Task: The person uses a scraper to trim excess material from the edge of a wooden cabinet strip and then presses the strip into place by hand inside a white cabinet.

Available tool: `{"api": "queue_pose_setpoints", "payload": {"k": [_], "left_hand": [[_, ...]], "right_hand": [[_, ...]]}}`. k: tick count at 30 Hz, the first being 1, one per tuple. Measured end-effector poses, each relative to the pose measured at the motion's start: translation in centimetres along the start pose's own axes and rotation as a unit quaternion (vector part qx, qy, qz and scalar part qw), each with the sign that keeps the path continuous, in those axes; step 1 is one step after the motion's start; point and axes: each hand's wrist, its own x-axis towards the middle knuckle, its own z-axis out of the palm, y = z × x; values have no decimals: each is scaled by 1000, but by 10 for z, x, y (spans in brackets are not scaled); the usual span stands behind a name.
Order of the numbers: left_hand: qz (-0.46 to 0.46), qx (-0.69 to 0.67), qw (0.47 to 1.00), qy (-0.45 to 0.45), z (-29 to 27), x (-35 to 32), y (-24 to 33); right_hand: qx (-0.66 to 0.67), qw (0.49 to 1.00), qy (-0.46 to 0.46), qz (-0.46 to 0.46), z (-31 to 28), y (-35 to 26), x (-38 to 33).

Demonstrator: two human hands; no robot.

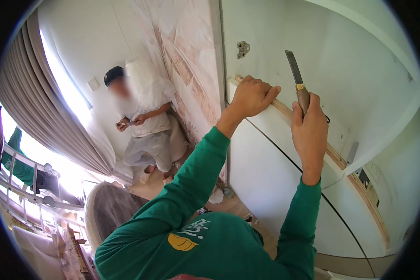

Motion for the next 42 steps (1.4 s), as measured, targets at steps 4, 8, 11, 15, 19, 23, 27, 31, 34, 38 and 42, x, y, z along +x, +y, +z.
{"api": "queue_pose_setpoints", "payload": {"k": [4,8,11,15,19,23,27,31,34,38,42], "left_hand": [[3,0,1000,18,1,-1,1],[23,9,999,43,5,-1,-1],[19,12,999,28,5,0,-2],[24,-1,1000,10,3,0,-8],[16,-15,999,39,8,-3,-9],[29,15,997,70,11,-2,-10],[23,8,999,49,1,1,-2],[20,13,999,44,0,0,-6],[21,5,999,49,5,-3,-5],[23,8,998,54,9,-2,-7],[38,1,998,52,7,-3,-12]], "right_hand": [[-24,999,25,-33,6,10,-1],[-27,999,21,-26,4,9,-2],[-5,999,29,-36,4,11,-4],[34,997,39,-64,9,17,-4],[22,995,48,-89,9,23,-3],[47,990,47,-121,11,25,-6],[78,990,33,-116,7,26,-4],[75,990,27,-120,9,30,-5],[72,992,22,-101,9,28,-4],[55,994,29,-86,6,21,-6],[23,991,56,-122,9,22,-5]]}}
